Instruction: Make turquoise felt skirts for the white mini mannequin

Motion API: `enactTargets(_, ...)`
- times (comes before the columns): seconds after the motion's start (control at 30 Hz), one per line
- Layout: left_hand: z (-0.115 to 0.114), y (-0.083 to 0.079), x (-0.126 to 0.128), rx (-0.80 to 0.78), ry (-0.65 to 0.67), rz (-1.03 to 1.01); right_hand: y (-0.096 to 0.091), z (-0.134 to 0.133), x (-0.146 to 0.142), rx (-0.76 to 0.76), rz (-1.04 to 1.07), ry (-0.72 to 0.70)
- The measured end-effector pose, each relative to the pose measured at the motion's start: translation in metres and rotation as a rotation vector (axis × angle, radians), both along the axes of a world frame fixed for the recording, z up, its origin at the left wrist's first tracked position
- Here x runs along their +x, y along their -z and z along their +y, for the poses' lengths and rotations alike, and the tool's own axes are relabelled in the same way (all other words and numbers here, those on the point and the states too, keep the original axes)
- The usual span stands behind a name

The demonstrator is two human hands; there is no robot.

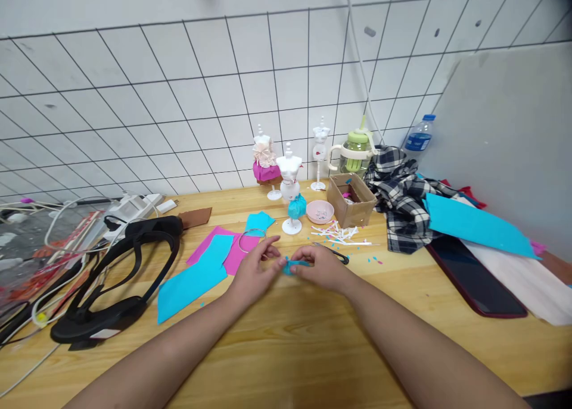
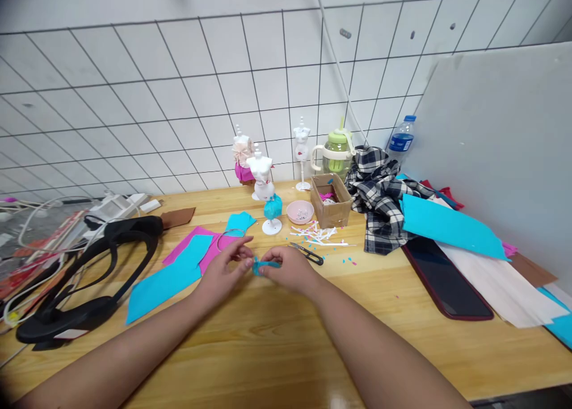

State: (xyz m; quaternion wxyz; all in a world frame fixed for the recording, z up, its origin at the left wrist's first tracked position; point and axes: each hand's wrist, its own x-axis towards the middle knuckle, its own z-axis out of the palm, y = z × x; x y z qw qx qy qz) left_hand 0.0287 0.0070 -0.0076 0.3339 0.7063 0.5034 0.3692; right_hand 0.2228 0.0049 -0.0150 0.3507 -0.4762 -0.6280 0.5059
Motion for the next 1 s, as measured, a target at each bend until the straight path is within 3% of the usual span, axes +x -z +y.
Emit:
enactTargets(0.13,0.042,-0.004,0.002,-0.072,-0.108,0.052,-0.004,0.01,0.014,-0.159,0.244,0.032)
enactTargets(0.23,0.078,0.003,0.016,-0.061,-0.172,0.262,-0.007,0.014,0.021,-0.244,0.406,0.033)
enactTargets(0.3,0.095,0.012,0.03,-0.038,-0.193,0.294,-0.007,0.016,0.024,-0.263,0.452,0.047)
enactTargets(0.43,0.111,0.025,0.054,0.018,-0.243,0.349,-0.007,0.018,0.025,-0.23,0.484,0.078)
enactTargets(0.53,0.114,0.025,0.058,0.059,-0.262,0.373,-0.007,0.02,0.027,-0.203,0.497,0.108)
enactTargets(0.63,0.109,0.02,0.053,0.044,-0.23,0.361,-0.01,0.02,0.029,-0.185,0.504,0.098)
enactTargets(0.73,0.088,0.014,0.039,-0.004,-0.171,0.311,-0.02,0.015,0.032,-0.157,0.511,0.079)
enactTargets(0.83,0.054,0.01,0.018,-0.046,-0.08,0.18,-0.043,0.005,0.031,-0.086,0.458,0.032)
enactTargets(1.0,0.006,0.015,-0.008,-0.178,0.085,0.001,-0.087,0.0,0.016,0.001,0.385,-0.185)
